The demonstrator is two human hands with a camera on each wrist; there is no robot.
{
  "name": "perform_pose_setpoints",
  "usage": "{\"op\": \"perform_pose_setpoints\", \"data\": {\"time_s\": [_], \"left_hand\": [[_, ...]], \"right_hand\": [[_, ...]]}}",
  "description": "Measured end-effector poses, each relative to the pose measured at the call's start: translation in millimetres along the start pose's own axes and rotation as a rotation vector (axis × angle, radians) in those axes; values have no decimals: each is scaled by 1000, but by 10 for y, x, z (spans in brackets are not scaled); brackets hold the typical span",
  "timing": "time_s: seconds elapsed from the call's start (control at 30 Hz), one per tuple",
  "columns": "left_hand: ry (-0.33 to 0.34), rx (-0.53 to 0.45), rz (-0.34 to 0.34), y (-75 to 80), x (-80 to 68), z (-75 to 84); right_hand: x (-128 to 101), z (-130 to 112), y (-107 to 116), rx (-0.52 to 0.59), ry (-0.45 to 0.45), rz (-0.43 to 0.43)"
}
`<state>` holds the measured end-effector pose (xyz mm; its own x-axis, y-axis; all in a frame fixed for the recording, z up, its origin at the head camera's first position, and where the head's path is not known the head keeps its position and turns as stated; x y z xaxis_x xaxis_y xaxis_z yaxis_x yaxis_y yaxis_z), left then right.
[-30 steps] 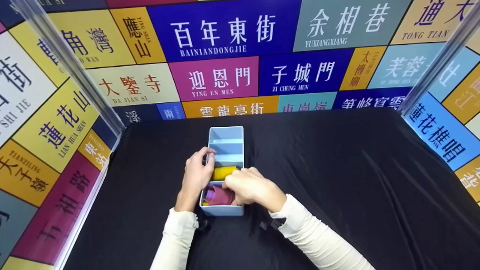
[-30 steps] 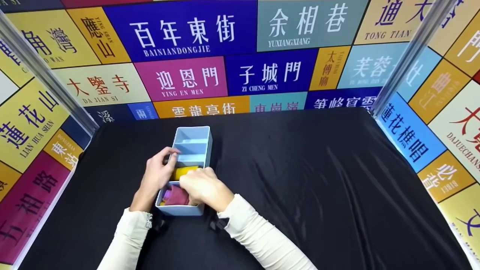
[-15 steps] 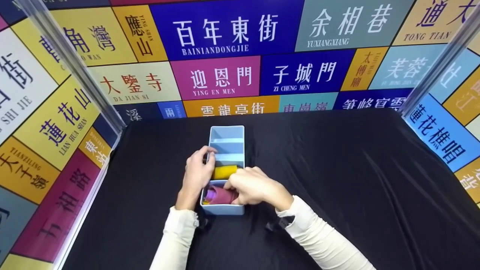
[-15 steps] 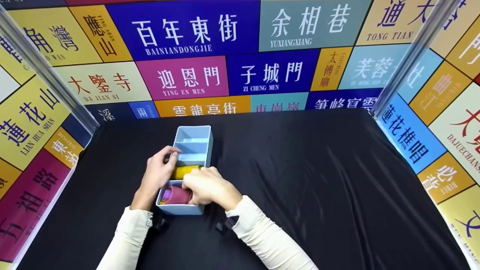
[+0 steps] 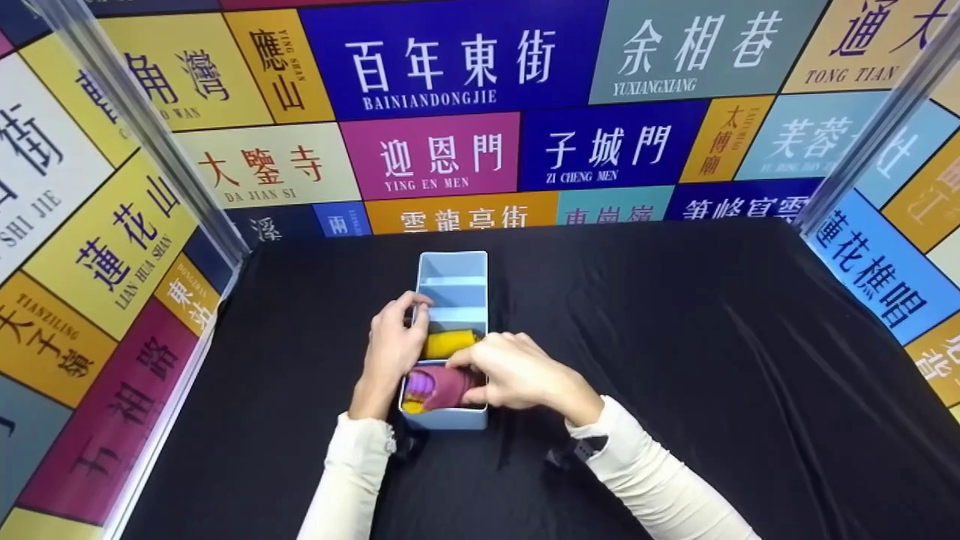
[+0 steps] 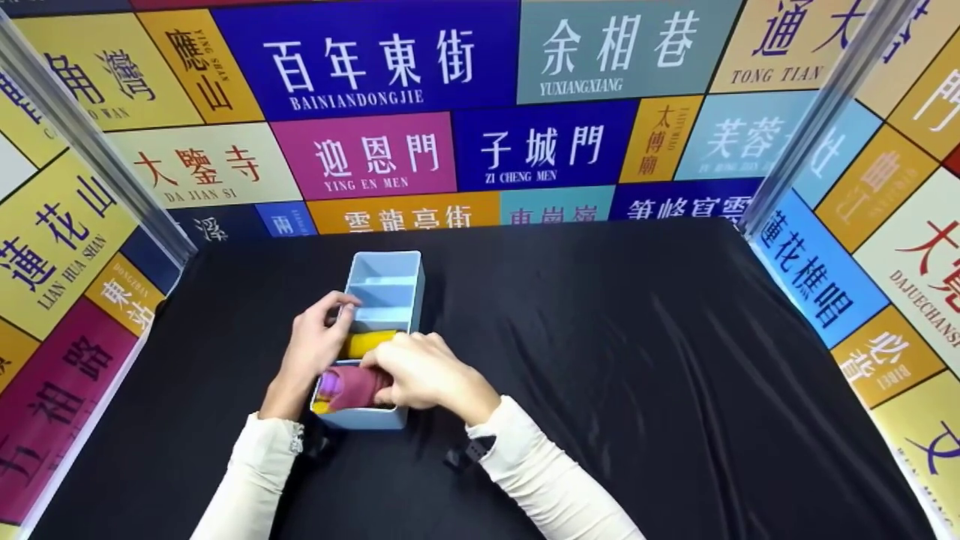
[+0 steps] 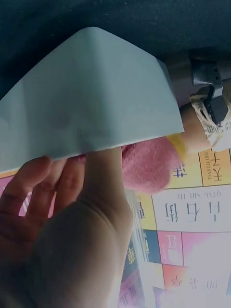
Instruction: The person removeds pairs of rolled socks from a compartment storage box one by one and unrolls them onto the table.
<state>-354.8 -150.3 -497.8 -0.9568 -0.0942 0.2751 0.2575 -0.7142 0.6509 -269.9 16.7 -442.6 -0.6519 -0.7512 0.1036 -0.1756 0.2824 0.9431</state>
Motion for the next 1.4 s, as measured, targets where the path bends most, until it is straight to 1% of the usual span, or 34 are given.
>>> {"op": "perform_pose_setpoints", "data": {"time_s": [0.13, 0.33, 0.43, 0.67, 0.9, 1.0, 1.2, 1.4], "left_hand": [[5, -9, 2, 0, -3, -2], [4, -11, 2, 7, -5, 9], [2, -10, 4, 2, -6, 12], [8, -12, 4, -5, -11, -1], [-2, -16, -6, 6, -16, 18], [8, -9, -7, 6, -16, 10], [17, 5, -4, -4, -8, 4], [6, 10, 7, 5, -6, 9]], "right_hand": [[-61, 1, 94, 50, 19, 49], [-127, -5, 141, 169, 56, 88], [-150, 3, 137, 212, 69, 91], [-192, 67, 106, 306, 46, 81], [-203, 82, 107, 439, 93, 115], [-208, 110, 118, 462, 110, 148], [-248, 186, 202, 449, 117, 247], [-297, 268, 269, 517, 111, 309]]}}
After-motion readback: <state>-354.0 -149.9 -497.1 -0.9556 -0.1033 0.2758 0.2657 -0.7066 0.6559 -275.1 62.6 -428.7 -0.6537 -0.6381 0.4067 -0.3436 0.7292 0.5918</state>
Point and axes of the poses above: each hand's wrist, its own x-axis towards the middle knuckle, its own y-axis out of the back of the hand, z = x × y, the point moved 9 cm from there along x, towards the middle knuckle, and after that the axes turned 2 degrees about x, right-handed, at the moved point
